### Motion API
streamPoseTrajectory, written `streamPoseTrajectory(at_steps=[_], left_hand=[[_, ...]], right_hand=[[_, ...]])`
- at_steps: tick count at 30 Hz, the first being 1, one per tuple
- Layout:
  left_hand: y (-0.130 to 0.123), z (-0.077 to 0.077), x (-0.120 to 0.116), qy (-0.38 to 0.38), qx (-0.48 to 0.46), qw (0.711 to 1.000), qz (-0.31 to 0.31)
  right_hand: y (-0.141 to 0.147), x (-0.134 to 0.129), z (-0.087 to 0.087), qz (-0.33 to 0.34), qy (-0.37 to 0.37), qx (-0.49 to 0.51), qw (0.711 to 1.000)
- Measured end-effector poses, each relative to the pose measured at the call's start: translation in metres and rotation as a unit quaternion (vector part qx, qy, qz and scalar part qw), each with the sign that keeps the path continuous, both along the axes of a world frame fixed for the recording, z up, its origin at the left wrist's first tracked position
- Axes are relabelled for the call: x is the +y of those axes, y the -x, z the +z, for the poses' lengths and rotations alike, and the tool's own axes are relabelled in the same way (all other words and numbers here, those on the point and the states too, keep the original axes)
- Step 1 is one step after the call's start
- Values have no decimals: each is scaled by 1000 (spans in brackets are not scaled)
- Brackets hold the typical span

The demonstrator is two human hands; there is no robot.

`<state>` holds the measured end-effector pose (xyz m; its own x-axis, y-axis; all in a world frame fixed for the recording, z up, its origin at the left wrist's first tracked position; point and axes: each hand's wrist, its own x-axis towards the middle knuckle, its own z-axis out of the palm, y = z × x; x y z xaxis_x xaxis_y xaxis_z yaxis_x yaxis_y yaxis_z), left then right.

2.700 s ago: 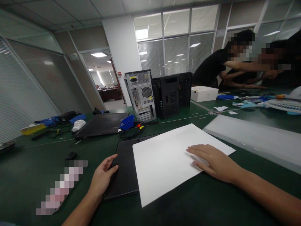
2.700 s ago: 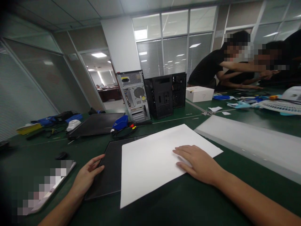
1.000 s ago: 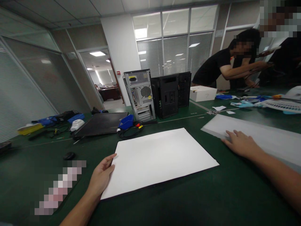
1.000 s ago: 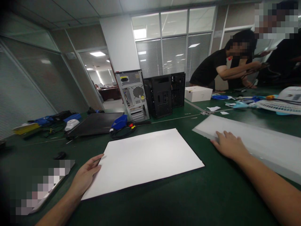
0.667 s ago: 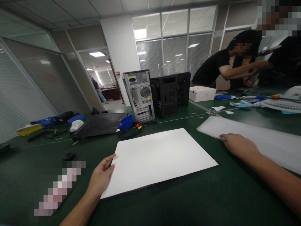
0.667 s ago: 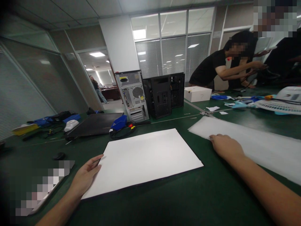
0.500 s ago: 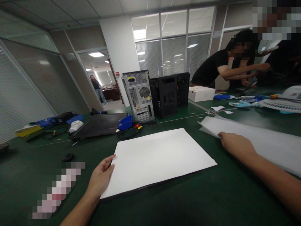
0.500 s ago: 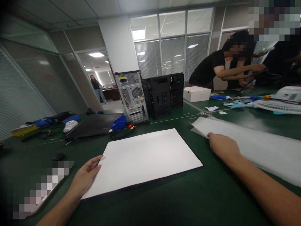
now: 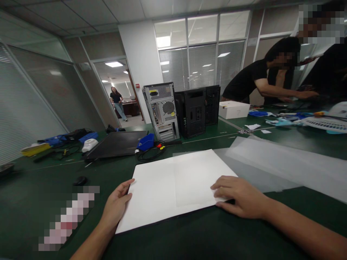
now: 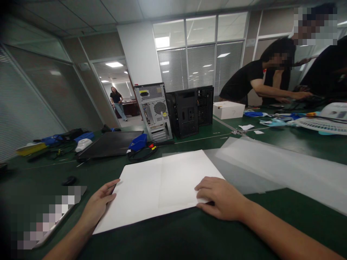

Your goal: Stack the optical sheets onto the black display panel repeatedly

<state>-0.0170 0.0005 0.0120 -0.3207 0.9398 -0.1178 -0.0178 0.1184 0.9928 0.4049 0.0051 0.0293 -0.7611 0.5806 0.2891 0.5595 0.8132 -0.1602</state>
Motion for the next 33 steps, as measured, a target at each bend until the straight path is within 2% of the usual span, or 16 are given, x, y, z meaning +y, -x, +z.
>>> streamPoseTrajectory(at_steps=[1,3,5,8,11,13,17,20,25,30,33], left_hand=[[0,-1,0,2,1,1000,1],[0,-1,0,2,1,1000,1],[-1,-1,0,0,-3,1000,1],[-2,-1,1,3,-11,1000,5],[-2,-2,2,8,-18,1000,5],[-1,-3,2,7,-19,1000,3],[0,-4,2,3,-14,1000,9],[0,-4,3,3,-15,1000,8],[-3,1,3,1,-24,1000,12],[-1,0,2,6,-21,999,30],[1,-4,3,19,-25,999,32]], right_hand=[[0,1,0,9,2,0,1000],[-6,7,-4,-30,-15,-2,999],[-19,18,-11,-124,-49,-3,991],[-45,37,-23,-284,-92,-17,954],[-64,48,-32,-373,-69,-47,924],[-66,48,-33,-366,-23,-44,929],[-51,41,-26,-274,37,23,961],[-43,38,-22,-248,23,45,968],[-46,40,-28,-279,5,10,960],[-37,31,-23,-182,58,15,982],[-31,27,-19,-166,29,13,986]])
